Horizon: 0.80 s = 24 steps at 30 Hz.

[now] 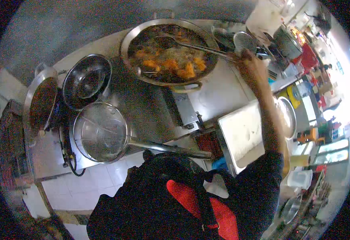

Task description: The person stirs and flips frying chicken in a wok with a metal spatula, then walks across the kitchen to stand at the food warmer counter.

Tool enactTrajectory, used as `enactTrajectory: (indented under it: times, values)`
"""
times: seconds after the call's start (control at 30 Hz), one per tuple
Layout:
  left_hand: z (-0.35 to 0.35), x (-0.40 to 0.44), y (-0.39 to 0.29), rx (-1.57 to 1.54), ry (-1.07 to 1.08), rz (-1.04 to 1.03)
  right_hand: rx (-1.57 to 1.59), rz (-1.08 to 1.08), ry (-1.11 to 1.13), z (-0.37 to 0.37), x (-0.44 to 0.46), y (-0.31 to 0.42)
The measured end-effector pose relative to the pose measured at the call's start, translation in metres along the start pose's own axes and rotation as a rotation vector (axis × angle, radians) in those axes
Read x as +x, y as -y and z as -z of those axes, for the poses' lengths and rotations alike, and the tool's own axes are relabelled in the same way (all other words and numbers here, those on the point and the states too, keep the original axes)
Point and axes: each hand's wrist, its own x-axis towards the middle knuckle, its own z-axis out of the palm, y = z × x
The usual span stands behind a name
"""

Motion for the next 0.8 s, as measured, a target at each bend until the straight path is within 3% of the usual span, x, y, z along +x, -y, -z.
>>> enactTrajectory:
  times: [0.03,0.07,0.17,0.2,0.3,0.5,0.63,0.67,0.77,0.8]
  values:
    - [0.017,0.017,0.007,-0.133,0.085,0.089,0.008,-0.02,-0.015,0.002,-0.002,0.008]
    - [0.016,0.022,0.002,-0.011,0.222,0.018,0.017,-0.036,-0.036,0.005,-0.001,0.014]
    - [-0.056,-0.044,-0.054,0.08,-0.072,-0.131,0.064,-0.1,-0.002,0.016,-0.01,0.006]
    - [-0.036,-0.02,-0.046,0.396,0.056,-0.283,0.086,-0.076,0.013,0.016,-0.019,-0.009]
    - [-0.084,-0.048,-0.085,0.201,-0.2,-0.013,0.124,-0.118,0.09,0.029,-0.035,-0.017]
    - [-0.099,-0.057,-0.089,0.191,-0.192,0.062,0.143,-0.166,0.117,0.039,-0.064,-0.02]
    - [-0.098,-0.068,-0.078,0.397,-0.129,-0.098,0.163,-0.208,0.102,0.055,-0.075,-0.022]
    - [-0.135,-0.101,-0.096,0.338,-0.277,-0.008,0.167,-0.207,0.091,0.058,-0.077,-0.023]
    - [-0.112,-0.092,-0.085,0.177,-0.158,-0.021,0.184,-0.224,0.031,0.062,-0.076,-0.018]
    - [-0.091,-0.077,-0.076,0.312,-0.042,-0.14,0.119,-0.19,0.027,0.06,-0.074,-0.016]
